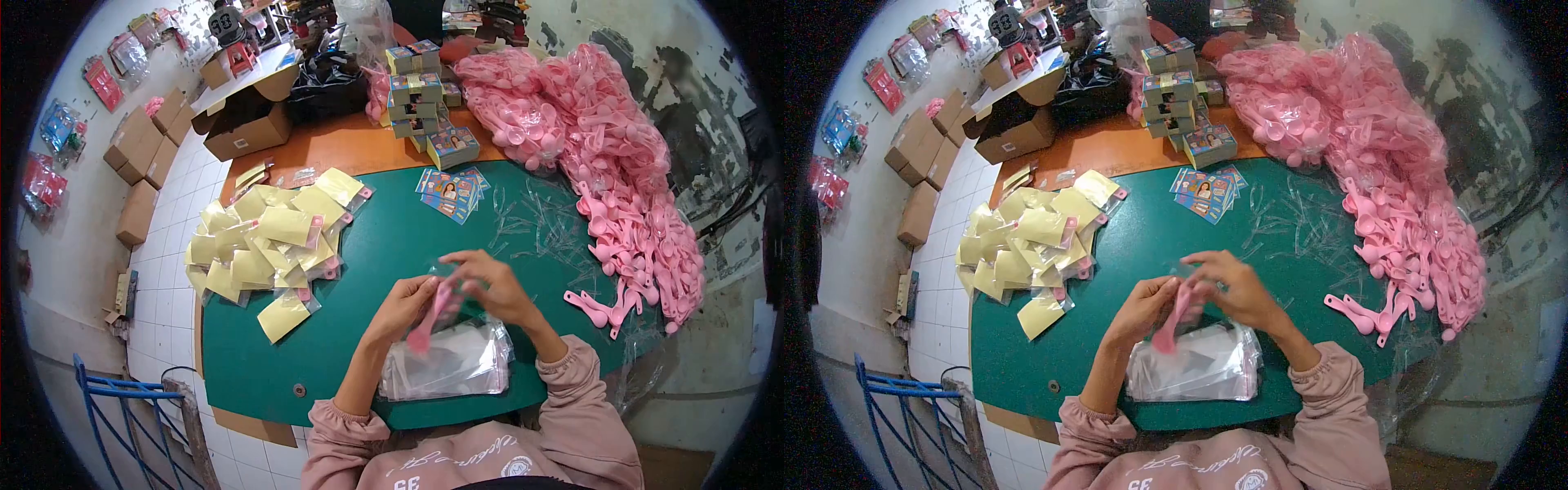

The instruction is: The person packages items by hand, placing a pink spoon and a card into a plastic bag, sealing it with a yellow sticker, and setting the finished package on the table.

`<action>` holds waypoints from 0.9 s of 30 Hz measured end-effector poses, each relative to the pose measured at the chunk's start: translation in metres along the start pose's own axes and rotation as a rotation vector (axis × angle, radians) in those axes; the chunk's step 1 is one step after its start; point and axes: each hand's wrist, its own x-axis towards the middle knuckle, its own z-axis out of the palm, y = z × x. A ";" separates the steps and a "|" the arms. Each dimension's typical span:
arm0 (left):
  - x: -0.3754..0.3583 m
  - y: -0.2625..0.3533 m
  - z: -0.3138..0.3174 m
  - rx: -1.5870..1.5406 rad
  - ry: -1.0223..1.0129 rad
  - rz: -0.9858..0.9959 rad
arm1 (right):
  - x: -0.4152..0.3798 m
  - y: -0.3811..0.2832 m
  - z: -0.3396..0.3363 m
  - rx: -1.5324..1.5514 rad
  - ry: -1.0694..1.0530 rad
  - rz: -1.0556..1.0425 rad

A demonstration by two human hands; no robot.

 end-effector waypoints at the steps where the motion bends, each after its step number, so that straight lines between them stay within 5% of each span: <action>1: -0.001 -0.003 -0.002 0.001 0.002 0.002 | 0.004 0.000 0.001 0.000 -0.001 -0.003; 4: -0.003 -0.002 -0.008 -0.158 0.065 0.028 | 0.032 0.020 -0.002 0.050 -0.118 -0.091; 6: -0.007 0.013 -0.005 -0.156 0.078 -0.004 | 0.073 0.045 -0.026 0.091 -0.054 0.236; 8: -0.007 0.010 -0.007 -0.130 0.087 0.004 | 0.104 0.106 -0.039 -0.507 0.170 0.049; 10: -0.007 0.009 -0.008 -0.098 0.101 0.017 | 0.110 0.130 -0.038 -0.759 0.249 0.116; 14: -0.005 0.008 -0.009 -0.073 0.110 0.034 | 0.113 0.151 -0.050 -0.573 0.190 0.184; 17: -0.004 0.005 -0.007 -0.054 0.083 0.033 | 0.099 0.113 -0.057 -0.570 0.197 0.157; 19: -0.005 0.007 -0.005 -0.039 0.073 0.029 | 0.084 0.065 -0.065 -0.120 0.107 0.300; 21: -0.005 0.009 -0.002 -0.025 0.071 0.019 | 0.070 0.011 -0.072 -0.016 -0.058 0.322; 24: -0.001 0.006 -0.001 0.002 0.049 -0.018 | 0.047 -0.002 -0.077 -0.081 -0.082 0.165; 27: 0.002 0.007 0.003 0.052 0.014 -0.013 | 0.038 -0.025 -0.077 -0.015 0.050 0.293</action>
